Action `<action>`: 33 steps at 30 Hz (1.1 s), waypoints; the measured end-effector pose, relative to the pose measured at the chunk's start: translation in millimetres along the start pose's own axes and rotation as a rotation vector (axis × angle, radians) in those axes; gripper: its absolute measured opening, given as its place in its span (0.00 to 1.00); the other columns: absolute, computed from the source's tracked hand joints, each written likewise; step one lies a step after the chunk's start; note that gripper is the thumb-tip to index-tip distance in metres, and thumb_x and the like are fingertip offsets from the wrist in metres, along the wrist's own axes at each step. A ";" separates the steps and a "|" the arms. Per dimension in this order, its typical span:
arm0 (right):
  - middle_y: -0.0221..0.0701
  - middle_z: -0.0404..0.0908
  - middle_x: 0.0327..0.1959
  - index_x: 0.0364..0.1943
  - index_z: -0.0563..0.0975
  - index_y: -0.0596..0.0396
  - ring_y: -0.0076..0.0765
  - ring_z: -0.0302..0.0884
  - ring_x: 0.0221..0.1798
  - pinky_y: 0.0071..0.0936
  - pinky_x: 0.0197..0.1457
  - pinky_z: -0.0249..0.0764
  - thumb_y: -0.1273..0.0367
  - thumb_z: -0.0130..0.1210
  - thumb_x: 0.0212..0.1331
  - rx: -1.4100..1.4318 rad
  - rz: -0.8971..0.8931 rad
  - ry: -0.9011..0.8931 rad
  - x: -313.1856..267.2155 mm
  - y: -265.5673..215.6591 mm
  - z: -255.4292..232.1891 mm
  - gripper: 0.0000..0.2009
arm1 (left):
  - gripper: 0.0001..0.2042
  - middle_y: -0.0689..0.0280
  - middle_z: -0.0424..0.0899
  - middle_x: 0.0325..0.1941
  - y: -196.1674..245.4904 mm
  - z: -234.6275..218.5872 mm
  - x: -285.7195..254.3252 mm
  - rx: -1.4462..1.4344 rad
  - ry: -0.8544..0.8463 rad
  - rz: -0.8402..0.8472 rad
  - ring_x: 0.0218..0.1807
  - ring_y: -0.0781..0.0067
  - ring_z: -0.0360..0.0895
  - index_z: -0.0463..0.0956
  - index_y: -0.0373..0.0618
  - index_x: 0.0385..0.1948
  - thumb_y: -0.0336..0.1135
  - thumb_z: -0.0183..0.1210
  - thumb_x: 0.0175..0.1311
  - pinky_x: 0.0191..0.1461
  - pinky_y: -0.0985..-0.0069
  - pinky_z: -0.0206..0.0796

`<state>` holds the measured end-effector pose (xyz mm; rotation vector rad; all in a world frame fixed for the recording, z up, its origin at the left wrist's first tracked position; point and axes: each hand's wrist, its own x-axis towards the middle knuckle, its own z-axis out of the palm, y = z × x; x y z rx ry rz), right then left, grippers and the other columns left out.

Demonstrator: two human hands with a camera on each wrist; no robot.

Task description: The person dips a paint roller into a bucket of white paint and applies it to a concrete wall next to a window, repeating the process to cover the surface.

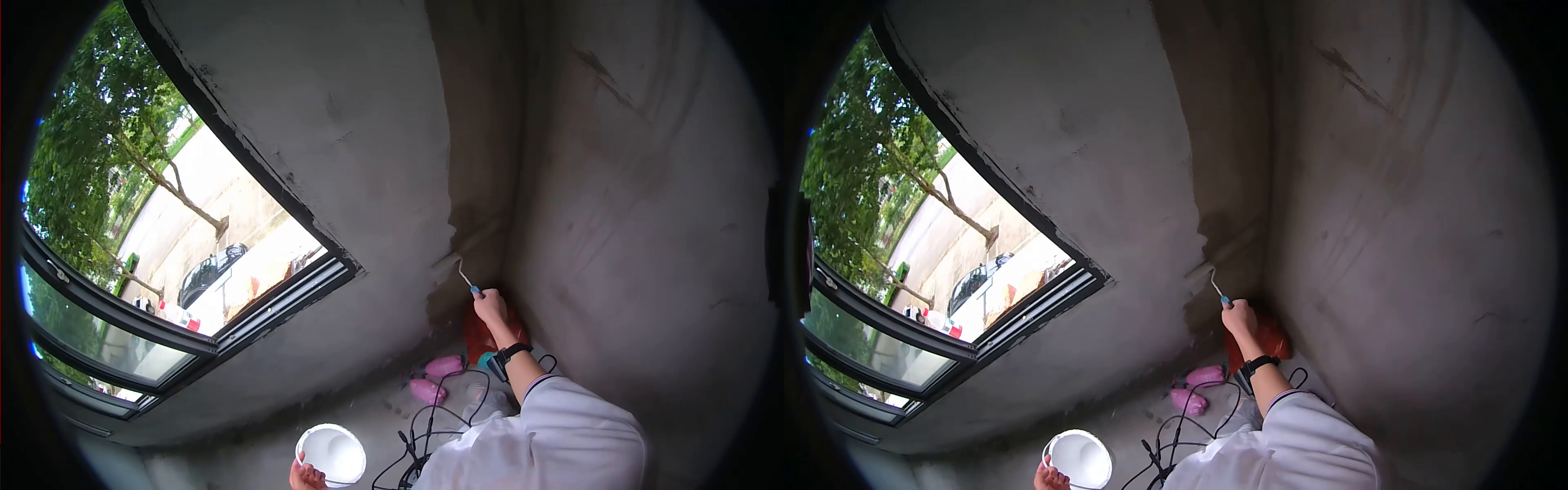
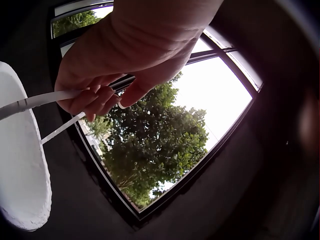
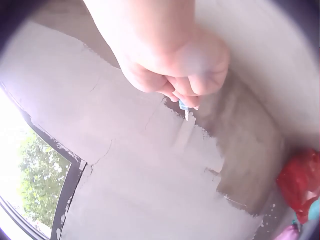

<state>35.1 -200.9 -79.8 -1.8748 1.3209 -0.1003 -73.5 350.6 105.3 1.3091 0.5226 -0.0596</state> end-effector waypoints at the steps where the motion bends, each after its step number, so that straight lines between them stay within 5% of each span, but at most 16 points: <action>1: 0.47 0.83 0.41 0.38 0.82 0.53 0.57 0.80 0.47 0.48 0.49 0.76 0.55 0.54 0.60 -0.003 0.008 -0.008 -1.3 -0.2 2.0 0.16 | 0.16 0.64 0.84 0.44 3.4 5.7 -3.6 -0.002 -0.008 0.009 0.46 0.70 0.79 0.76 0.38 0.50 0.37 0.51 0.66 0.47 0.73 0.68; 9: 0.48 0.83 0.33 0.31 0.83 0.56 0.58 0.81 0.41 0.47 0.44 0.75 0.56 0.56 0.59 0.045 -0.109 0.028 -24.2 -18.0 -1.8 0.16 | 0.17 0.62 0.84 0.43 0.1 -9.3 1.3 -0.076 -0.031 0.013 0.44 0.69 0.80 0.77 0.37 0.49 0.38 0.52 0.65 0.46 0.74 0.69; 17: 0.46 0.83 0.31 0.34 0.83 0.57 0.58 0.80 0.40 0.46 0.42 0.75 0.57 0.58 0.59 0.159 -0.219 0.084 -76.7 -61.2 -68.1 0.15 | 0.17 0.60 0.84 0.43 8.4 22.7 -6.5 0.024 -0.024 0.004 0.46 0.67 0.80 0.78 0.35 0.47 0.38 0.52 0.64 0.49 0.70 0.69; 25: 0.47 0.81 0.29 0.33 0.81 0.59 0.57 0.80 0.35 0.42 0.35 0.73 0.60 0.57 0.61 0.382 -0.620 0.136 -118.7 -98.6 -112.3 0.14 | 0.17 0.57 0.83 0.44 4.7 9.5 2.7 -0.032 -0.064 -0.004 0.47 0.65 0.80 0.76 0.33 0.49 0.35 0.52 0.63 0.51 0.69 0.70; 33: 0.47 0.80 0.29 0.34 0.79 0.58 0.59 0.78 0.36 0.44 0.36 0.72 0.57 0.55 0.63 0.386 -0.551 0.119 -107.4 -94.6 -90.3 0.16 | 0.17 0.58 0.83 0.45 -1.2 -10.6 7.1 -0.090 -0.040 0.022 0.47 0.65 0.80 0.75 0.35 0.50 0.36 0.52 0.65 0.51 0.70 0.71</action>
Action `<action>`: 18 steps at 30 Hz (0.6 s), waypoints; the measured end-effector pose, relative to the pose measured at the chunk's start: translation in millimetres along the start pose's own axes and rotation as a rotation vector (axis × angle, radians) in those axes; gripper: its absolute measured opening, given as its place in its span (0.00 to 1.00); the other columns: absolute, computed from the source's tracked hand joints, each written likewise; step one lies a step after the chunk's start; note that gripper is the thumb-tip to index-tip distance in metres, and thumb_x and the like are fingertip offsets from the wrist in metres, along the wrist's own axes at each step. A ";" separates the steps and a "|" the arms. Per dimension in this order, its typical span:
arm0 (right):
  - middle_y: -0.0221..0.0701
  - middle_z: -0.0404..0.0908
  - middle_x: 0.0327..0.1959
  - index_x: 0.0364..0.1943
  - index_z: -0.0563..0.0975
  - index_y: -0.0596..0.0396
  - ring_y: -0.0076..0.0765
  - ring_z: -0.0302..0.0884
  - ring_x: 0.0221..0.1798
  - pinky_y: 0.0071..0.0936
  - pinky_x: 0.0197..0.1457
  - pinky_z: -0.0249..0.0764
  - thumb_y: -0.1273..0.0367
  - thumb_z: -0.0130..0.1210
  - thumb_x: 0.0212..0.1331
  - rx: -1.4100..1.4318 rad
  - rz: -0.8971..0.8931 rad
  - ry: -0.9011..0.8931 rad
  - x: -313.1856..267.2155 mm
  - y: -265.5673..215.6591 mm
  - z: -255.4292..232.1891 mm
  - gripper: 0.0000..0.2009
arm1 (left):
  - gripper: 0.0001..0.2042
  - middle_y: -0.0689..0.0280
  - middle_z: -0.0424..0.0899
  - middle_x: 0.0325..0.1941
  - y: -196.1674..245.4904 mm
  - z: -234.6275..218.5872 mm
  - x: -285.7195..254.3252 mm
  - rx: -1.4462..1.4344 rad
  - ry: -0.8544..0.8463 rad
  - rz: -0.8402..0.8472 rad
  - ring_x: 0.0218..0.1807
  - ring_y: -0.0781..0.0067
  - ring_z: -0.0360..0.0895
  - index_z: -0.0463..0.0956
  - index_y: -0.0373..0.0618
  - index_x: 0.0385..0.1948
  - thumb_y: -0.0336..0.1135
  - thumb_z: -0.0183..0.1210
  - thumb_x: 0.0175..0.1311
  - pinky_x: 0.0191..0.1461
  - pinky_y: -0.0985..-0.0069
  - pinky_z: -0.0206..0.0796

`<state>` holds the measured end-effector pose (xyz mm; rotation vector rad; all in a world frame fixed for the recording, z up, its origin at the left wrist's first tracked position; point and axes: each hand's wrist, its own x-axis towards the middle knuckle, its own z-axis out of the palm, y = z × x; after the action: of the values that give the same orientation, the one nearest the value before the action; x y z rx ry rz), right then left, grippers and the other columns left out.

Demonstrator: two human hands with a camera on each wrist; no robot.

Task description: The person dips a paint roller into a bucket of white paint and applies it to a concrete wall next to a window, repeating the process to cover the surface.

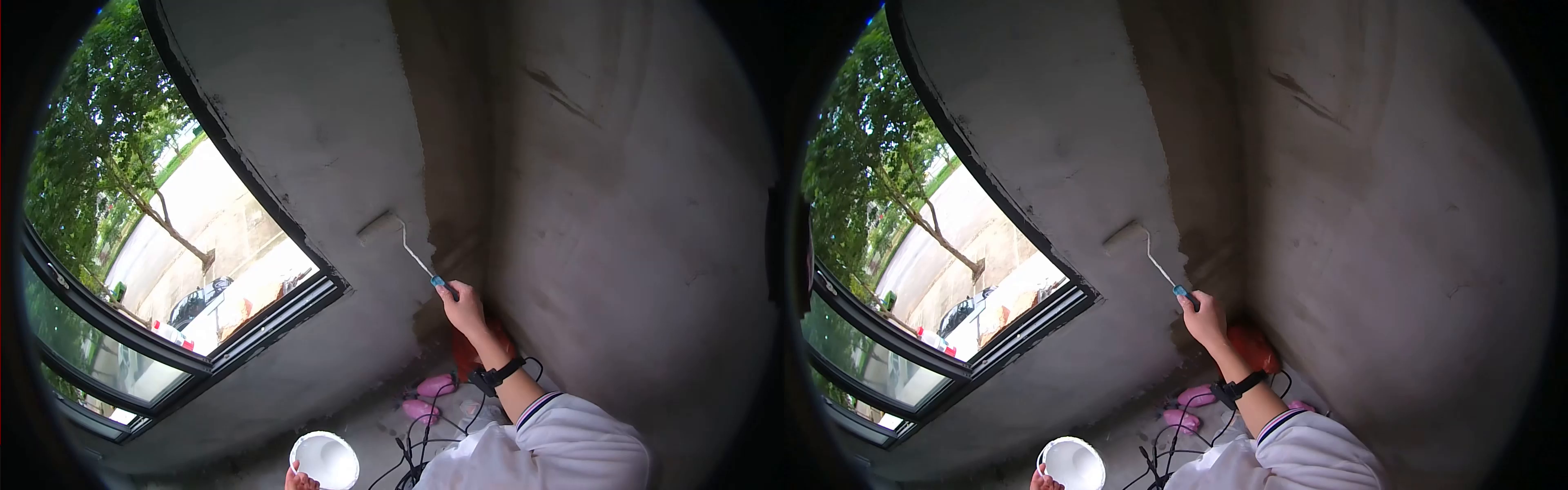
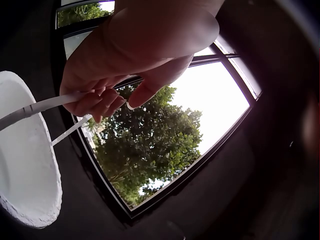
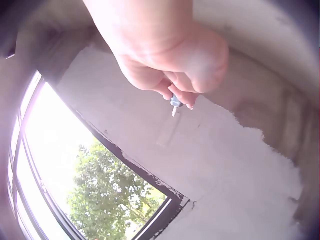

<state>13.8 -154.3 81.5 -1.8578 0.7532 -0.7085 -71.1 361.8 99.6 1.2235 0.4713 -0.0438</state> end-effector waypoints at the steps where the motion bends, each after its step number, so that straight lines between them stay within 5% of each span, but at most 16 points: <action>1: 0.47 0.81 0.30 0.34 0.79 0.57 0.60 0.78 0.37 0.45 0.38 0.73 0.56 0.54 0.63 -0.013 0.024 0.008 -0.2 18.7 12.2 0.16 | 0.17 0.58 0.84 0.45 1.1 2.1 -1.9 0.021 0.011 0.002 0.47 0.65 0.80 0.76 0.34 0.50 0.37 0.52 0.65 0.51 0.71 0.71; 7: 0.41 0.83 0.37 0.33 0.81 0.50 0.56 0.78 0.45 0.45 0.47 0.73 0.54 0.52 0.63 0.067 0.253 -0.167 -8.2 107.6 54.2 0.16 | 0.17 0.58 0.84 0.44 -2.4 2.9 -1.1 -0.010 -0.093 -0.026 0.47 0.68 0.80 0.77 0.34 0.49 0.38 0.54 0.65 0.50 0.72 0.71; 9: 0.25 0.74 0.19 0.32 0.82 0.52 0.20 0.71 0.22 0.28 0.28 0.65 0.60 0.55 0.63 0.067 0.225 -0.116 -6.5 137.7 53.4 0.11 | 0.17 0.58 0.84 0.44 0.3 17.3 -9.4 0.008 -0.057 -0.010 0.46 0.68 0.80 0.77 0.34 0.48 0.38 0.55 0.65 0.50 0.72 0.71; 13: 0.30 0.77 0.21 0.29 0.83 0.52 0.26 0.74 0.24 0.30 0.30 0.67 0.57 0.56 0.62 -0.088 0.399 -0.160 -8.8 158.2 45.5 0.15 | 0.16 0.59 0.84 0.43 -2.5 9.1 -12.4 -0.054 -0.054 -0.010 0.45 0.69 0.80 0.78 0.34 0.47 0.38 0.55 0.65 0.49 0.73 0.71; 18: 0.30 0.76 0.19 0.28 0.84 0.53 0.26 0.74 0.23 0.31 0.28 0.66 0.55 0.56 0.62 -0.164 0.295 -0.110 -12.8 196.0 65.0 0.16 | 0.15 0.58 0.84 0.46 4.5 49.0 -31.1 0.002 -0.023 0.028 0.48 0.68 0.80 0.78 0.35 0.47 0.36 0.54 0.65 0.51 0.72 0.70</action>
<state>16.9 -173.9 -124.5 -1.8612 1.0118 -0.3623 -82.1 312.0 127.7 1.2298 0.4335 -0.0344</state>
